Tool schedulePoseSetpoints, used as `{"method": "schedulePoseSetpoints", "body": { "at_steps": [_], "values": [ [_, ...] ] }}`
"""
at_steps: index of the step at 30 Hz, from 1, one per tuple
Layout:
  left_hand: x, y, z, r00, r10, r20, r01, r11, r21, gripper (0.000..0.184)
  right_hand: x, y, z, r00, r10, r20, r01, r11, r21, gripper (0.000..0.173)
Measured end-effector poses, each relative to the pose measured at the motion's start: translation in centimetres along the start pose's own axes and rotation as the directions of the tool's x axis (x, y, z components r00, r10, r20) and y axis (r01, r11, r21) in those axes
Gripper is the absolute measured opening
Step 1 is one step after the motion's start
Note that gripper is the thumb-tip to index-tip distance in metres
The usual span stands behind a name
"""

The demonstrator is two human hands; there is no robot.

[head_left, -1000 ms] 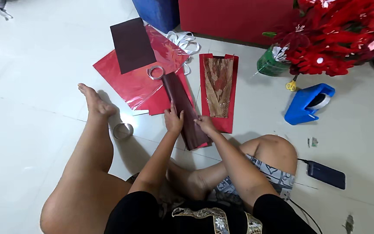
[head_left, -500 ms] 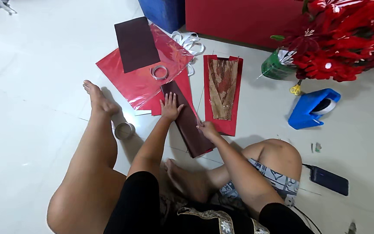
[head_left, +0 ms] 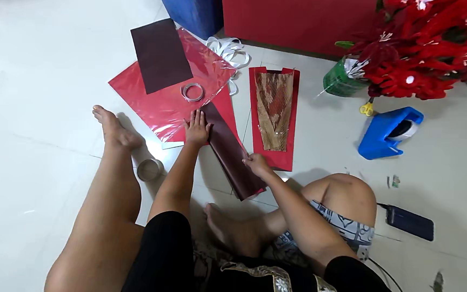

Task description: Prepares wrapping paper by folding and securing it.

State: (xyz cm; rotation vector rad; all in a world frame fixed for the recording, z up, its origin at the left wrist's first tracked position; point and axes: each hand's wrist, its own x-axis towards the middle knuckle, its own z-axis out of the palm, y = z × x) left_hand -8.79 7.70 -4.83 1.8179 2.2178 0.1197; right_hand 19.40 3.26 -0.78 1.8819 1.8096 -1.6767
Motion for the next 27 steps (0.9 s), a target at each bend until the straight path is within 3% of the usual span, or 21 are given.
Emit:
{"method": "schedulePoseSetpoints", "body": {
  "at_steps": [9,21,24,27],
  "values": [
    [-4.1,0.9,0.4,0.977,0.172,0.128,-0.180,0.982,0.059,0.075,-0.1,-0.1,0.0,1.000,0.004,-0.002,-0.004,1.000,0.002,0.033],
    [-9.3,2.5,0.5,0.911,0.248,0.329,-0.285,0.956,0.067,0.096,-0.1,0.3,0.5,0.999,-0.031,-0.039,0.031,1.000,0.007,0.034],
    [-10.0,2.8,0.2,0.908,0.212,0.361,-0.253,0.965,0.067,0.109,-1.4,-0.4,0.3,0.996,-0.051,-0.069,0.045,0.995,-0.084,0.038],
    [-10.1,3.0,-0.3,0.908,0.178,0.379,-0.220,0.973,0.071,0.120,-3.8,-1.6,0.9,0.966,-0.190,-0.174,0.114,0.921,-0.373,0.043]
  ]
}}
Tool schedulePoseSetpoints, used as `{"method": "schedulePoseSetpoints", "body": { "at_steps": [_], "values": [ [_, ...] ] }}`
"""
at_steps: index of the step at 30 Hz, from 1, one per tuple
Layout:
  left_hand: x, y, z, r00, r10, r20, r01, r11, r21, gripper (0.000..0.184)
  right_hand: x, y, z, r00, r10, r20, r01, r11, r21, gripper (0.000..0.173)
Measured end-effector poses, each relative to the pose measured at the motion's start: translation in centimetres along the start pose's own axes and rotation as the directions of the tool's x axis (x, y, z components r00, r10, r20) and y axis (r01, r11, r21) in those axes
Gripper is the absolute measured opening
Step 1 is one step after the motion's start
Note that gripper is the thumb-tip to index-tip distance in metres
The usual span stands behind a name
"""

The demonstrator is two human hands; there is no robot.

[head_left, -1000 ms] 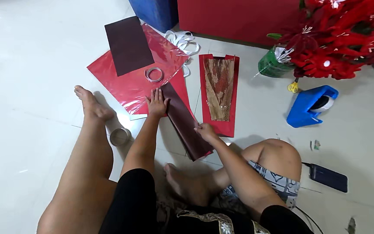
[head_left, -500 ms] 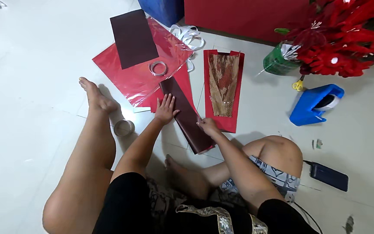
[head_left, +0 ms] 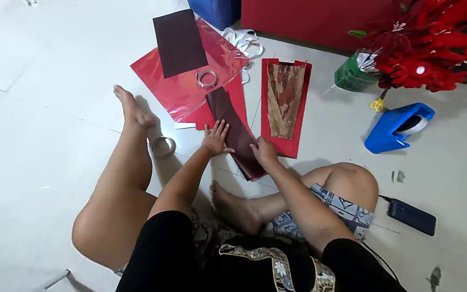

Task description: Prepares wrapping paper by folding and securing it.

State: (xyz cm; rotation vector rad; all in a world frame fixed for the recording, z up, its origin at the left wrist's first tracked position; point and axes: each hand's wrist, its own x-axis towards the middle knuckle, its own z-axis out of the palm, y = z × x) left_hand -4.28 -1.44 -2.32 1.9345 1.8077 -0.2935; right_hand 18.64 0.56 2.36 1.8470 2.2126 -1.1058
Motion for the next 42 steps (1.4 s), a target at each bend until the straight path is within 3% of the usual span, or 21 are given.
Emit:
{"method": "schedulePoseSetpoints", "body": {
  "at_steps": [3,5,7,11,17,24,36,42],
  "values": [
    [0.2,-0.1,0.4,1.000,0.000,-0.015,0.000,1.000,-0.003,0.129,-2.2,-1.3,1.5,0.960,-0.279,-0.016,0.270,0.942,-0.197,0.041],
    [0.3,0.0,0.3,1.000,-0.008,-0.015,0.008,1.000,-0.006,0.130,-3.1,-1.5,3.5,0.888,-0.447,0.105,0.459,0.857,-0.233,0.036],
    [0.3,0.1,0.2,1.000,-0.013,-0.016,0.012,1.000,-0.008,0.128,-3.8,-1.6,5.1,0.834,-0.492,0.250,0.544,0.809,-0.223,0.042],
    [0.3,0.2,-0.1,1.000,-0.022,0.008,0.023,1.000,-0.014,0.128,-5.0,-1.5,6.7,0.822,-0.404,0.401,0.519,0.822,-0.235,0.065],
    [0.6,0.1,-0.1,1.000,-0.028,0.011,0.028,0.999,-0.037,0.130,-6.8,-1.1,7.1,0.809,-0.337,0.482,0.490,0.840,-0.235,0.075],
    [2.7,-1.7,-2.3,0.989,-0.125,-0.078,0.119,0.990,-0.070,0.093,-9.9,-1.6,5.9,0.776,-0.250,0.579,0.425,0.886,-0.187,0.066],
    [7.3,-5.1,-4.2,0.920,-0.329,-0.214,0.305,0.942,-0.137,0.078,-10.5,-1.9,4.7,0.732,-0.168,0.660,0.355,0.921,-0.158,0.060],
    [6.8,-1.2,-2.4,0.873,-0.362,-0.327,0.324,0.931,-0.166,0.060,-9.7,-1.5,3.9,0.716,-0.228,0.660,0.385,0.917,-0.101,0.060]
  ]
}}
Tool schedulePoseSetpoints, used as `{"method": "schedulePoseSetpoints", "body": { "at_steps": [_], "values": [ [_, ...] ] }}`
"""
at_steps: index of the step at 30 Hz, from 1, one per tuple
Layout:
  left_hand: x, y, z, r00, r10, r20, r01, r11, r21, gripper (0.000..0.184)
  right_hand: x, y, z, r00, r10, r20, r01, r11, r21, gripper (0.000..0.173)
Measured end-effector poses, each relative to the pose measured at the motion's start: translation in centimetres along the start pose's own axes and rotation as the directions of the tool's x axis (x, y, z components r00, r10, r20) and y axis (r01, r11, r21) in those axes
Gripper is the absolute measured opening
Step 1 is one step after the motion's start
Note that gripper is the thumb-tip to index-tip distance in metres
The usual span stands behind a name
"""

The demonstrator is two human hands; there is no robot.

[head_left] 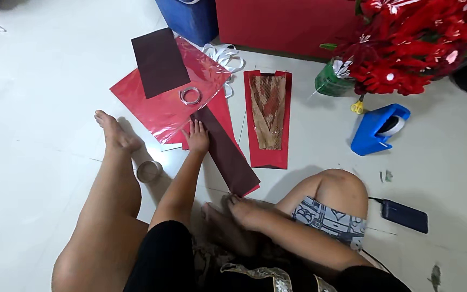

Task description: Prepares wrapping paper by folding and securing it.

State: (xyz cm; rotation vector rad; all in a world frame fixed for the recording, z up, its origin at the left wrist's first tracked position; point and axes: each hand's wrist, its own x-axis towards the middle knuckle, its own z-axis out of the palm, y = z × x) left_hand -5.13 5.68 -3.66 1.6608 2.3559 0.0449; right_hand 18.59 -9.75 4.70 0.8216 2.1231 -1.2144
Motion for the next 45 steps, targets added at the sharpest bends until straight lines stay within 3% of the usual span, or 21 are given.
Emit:
{"method": "schedulePoseSetpoints", "body": {
  "at_steps": [4,9,12,14,16,17,19,21,22,23,24,25,28,30,37,42,45],
  "values": [
    [-3.3,2.5,2.0,0.998,-0.067,-0.016,0.066,0.996,-0.052,0.067,-0.3,-0.7,-0.3,0.997,0.029,0.072,-0.026,0.999,-0.047,0.064],
    [-5.1,3.6,3.2,0.999,-0.028,-0.032,0.026,0.998,-0.059,0.066,-0.3,-0.5,-0.3,0.996,0.006,0.092,-0.002,0.999,-0.042,0.056],
    [-4.9,2.9,3.7,0.998,0.006,-0.062,-0.011,0.996,-0.087,0.072,-0.6,1.5,-3.1,0.993,-0.055,-0.105,0.063,0.995,0.075,0.042],
    [-5.0,2.7,4.3,0.994,0.025,-0.110,-0.034,0.996,-0.085,0.075,-3.4,3.0,-7.7,0.946,0.038,-0.322,0.026,0.981,0.192,0.046],
    [-4.8,2.7,4.4,0.990,0.029,-0.141,-0.038,0.997,-0.064,0.076,-7.5,6.3,-12.2,0.788,0.209,-0.579,0.031,0.926,0.377,0.045],
    [-4.8,2.7,4.5,0.988,0.029,-0.153,-0.038,0.998,-0.057,0.077,-9.7,8.6,-13.5,0.646,0.305,-0.700,0.095,0.877,0.471,0.041],
    [-4.8,2.6,4.5,0.989,0.022,-0.149,-0.031,0.998,-0.053,0.077,-13.5,14.5,-14.7,0.277,0.499,-0.821,0.304,0.765,0.568,0.033],
    [-4.8,2.6,4.3,0.990,0.017,-0.141,-0.026,0.998,-0.058,0.077,-16.9,20.7,-15.3,-0.083,0.716,-0.693,0.478,0.639,0.603,0.033],
    [-4.7,2.7,4.3,0.990,0.015,-0.138,-0.023,0.998,-0.054,0.077,-18.2,23.9,-15.2,-0.225,0.791,-0.569,0.513,0.593,0.621,0.036],
    [-4.8,2.7,4.4,0.990,0.014,-0.141,-0.022,0.998,-0.051,0.076,-19.4,26.6,-14.8,-0.312,0.841,-0.441,0.524,0.540,0.659,0.040],
    [-4.8,2.7,4.5,0.989,0.014,-0.145,-0.022,0.999,-0.049,0.077,-20.2,28.5,-14.4,-0.340,0.880,-0.333,0.524,0.471,0.709,0.042],
    [-4.8,2.7,4.6,0.989,0.012,-0.148,-0.019,0.999,-0.046,0.076,-20.5,30.1,-13.9,-0.320,0.911,-0.258,0.518,0.397,0.758,0.043],
    [-4.7,2.6,4.6,0.988,0.007,-0.153,-0.012,0.999,-0.037,0.076,-20.6,32.8,-13.0,-0.097,0.983,-0.156,0.559,0.184,0.808,0.062],
    [-4.7,2.6,4.6,0.989,0.012,-0.148,-0.016,0.999,-0.027,0.077,-20.6,34.0,-13.0,-0.049,0.988,-0.146,0.581,0.147,0.801,0.066],
    [-5.0,2.6,4.5,0.983,0.024,-0.184,-0.032,0.999,-0.041,0.077,-21.0,32.7,-14.3,-0.055,0.994,-0.091,0.707,0.103,0.699,0.062],
    [-5.0,2.5,4.5,0.985,0.016,-0.173,-0.024,0.999,-0.047,0.078,-19.1,31.5,-12.3,-0.099,0.991,-0.094,0.754,0.136,0.642,0.068],
    [-5.0,2.6,4.4,0.986,0.013,-0.164,-0.023,0.998,-0.055,0.077,-17.5,32.1,-11.0,-0.112,0.987,-0.113,0.762,0.158,0.628,0.060]
  ]
}}
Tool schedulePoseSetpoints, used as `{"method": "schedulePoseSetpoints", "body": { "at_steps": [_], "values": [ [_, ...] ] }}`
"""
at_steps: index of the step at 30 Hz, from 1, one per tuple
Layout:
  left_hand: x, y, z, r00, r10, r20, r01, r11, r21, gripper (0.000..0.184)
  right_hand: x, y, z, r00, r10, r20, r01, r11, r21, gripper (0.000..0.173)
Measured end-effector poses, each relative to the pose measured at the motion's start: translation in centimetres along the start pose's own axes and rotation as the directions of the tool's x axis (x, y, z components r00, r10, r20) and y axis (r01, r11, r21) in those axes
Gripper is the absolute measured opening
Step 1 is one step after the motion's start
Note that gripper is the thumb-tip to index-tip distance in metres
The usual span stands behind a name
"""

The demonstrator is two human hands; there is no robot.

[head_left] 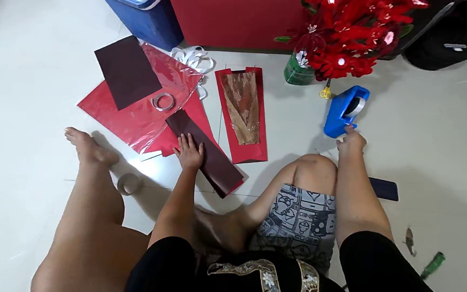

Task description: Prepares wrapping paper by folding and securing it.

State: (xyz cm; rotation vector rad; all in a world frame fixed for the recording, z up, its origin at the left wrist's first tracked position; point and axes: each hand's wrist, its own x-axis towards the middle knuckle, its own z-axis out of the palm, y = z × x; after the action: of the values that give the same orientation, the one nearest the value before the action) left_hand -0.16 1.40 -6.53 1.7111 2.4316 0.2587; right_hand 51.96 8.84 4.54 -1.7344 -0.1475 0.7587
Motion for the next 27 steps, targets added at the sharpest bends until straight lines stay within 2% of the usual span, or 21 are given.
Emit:
{"method": "schedulePoseSetpoints", "body": {
  "at_steps": [4,9,12,14,16,18,20,22,24,25,27],
  "values": [
    [-0.1,-0.1,-0.1,1.000,-0.006,0.027,0.006,1.000,-0.016,0.076,1.4,1.4,-0.2,0.988,-0.147,0.036,0.151,0.976,-0.157,0.041],
    [0.0,0.1,-0.5,0.998,-0.009,0.064,0.011,1.000,-0.024,0.074,2.1,2.1,-0.5,0.962,-0.264,0.070,0.273,0.930,-0.245,0.033],
    [0.1,0.1,-0.6,0.994,-0.017,0.107,0.019,1.000,-0.018,0.075,2.2,2.5,-0.8,0.958,-0.281,0.055,0.279,0.875,-0.397,0.034],
    [0.0,0.1,-0.7,0.992,-0.020,0.128,0.022,1.000,-0.015,0.075,1.9,3.6,-2.2,0.978,-0.204,0.046,0.197,0.825,-0.530,0.042],
    [0.1,0.1,-0.8,0.996,-0.007,0.094,0.011,0.999,-0.047,0.074,1.9,4.0,-2.9,0.985,-0.168,0.032,0.166,0.890,-0.424,0.046],
    [-0.4,-0.1,-0.5,1.000,0.004,-0.007,-0.005,0.994,-0.110,0.073,0.6,2.3,-2.1,0.966,-0.251,0.066,0.259,0.904,-0.342,0.046],
    [-0.7,-0.3,-0.1,0.996,-0.005,-0.091,-0.009,0.987,-0.160,0.072,-3.0,0.1,0.2,0.933,-0.323,0.160,0.354,0.904,-0.241,0.043],
    [-0.6,-0.2,-0.1,0.991,-0.031,-0.134,0.005,0.982,-0.187,0.070,-7.6,-1.1,3.3,0.879,-0.342,0.333,0.406,0.902,-0.144,0.053],
    [-0.9,-0.1,-0.2,0.986,-0.074,-0.147,0.040,0.974,-0.224,0.069,-12.9,0.1,6.5,0.791,-0.295,0.536,0.418,0.901,-0.120,0.075],
    [-1.0,-0.1,-0.5,0.986,-0.098,-0.137,0.061,0.966,-0.252,0.069,-15.7,1.7,7.9,0.723,-0.236,0.649,0.430,0.889,-0.156,0.086],
    [-1.3,-0.3,-1.2,0.980,-0.144,-0.139,0.095,0.946,-0.311,0.068,-20.9,5.7,10.4,0.510,-0.076,0.857,0.565,0.781,-0.267,0.097]
  ]
}}
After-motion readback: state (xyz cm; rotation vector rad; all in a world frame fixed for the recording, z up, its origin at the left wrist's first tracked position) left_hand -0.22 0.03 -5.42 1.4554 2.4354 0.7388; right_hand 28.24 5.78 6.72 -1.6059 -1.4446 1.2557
